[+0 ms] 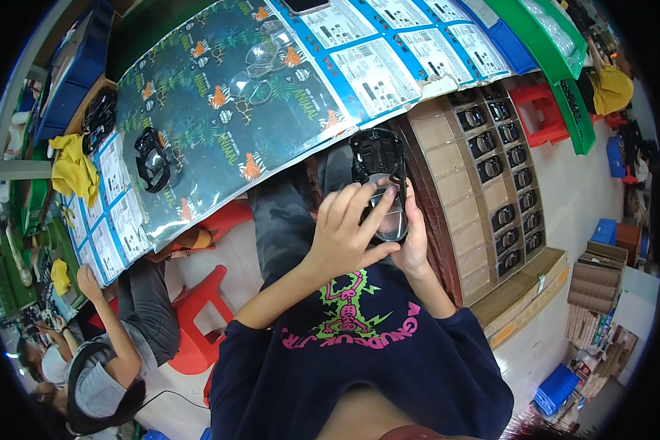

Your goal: The person assembles plastic shell components for a computer mouse by hand.

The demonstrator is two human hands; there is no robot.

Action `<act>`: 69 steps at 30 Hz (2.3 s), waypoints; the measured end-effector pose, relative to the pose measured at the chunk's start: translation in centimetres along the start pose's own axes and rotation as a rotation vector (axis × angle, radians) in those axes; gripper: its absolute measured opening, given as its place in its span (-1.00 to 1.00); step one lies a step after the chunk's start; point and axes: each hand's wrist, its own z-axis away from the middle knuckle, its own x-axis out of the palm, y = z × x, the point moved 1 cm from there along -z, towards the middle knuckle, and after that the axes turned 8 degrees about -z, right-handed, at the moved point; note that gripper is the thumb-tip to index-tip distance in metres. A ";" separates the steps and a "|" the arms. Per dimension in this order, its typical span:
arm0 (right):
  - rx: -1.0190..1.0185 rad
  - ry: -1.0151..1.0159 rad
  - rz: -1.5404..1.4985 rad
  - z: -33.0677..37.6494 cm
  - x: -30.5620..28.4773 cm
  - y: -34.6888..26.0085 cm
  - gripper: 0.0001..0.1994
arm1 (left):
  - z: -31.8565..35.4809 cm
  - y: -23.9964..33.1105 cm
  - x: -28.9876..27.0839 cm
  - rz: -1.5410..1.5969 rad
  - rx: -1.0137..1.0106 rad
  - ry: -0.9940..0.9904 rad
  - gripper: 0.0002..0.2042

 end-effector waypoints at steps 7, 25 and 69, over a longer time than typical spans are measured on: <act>-0.041 -0.014 -0.003 0.0 0.3 -0.2 -0.52 | -0.1 -0.1 -0.8 -0.058 0.030 -0.065 -0.47; -0.041 -0.074 0.141 0.5 1.5 -0.5 -0.45 | -2.6 -1.9 -0.5 1.362 -0.788 -0.223 -0.82; 0.057 0.032 0.534 -0.6 1.7 -0.9 -0.84 | -0.8 -3.1 2.3 1.174 -0.703 -0.151 -0.86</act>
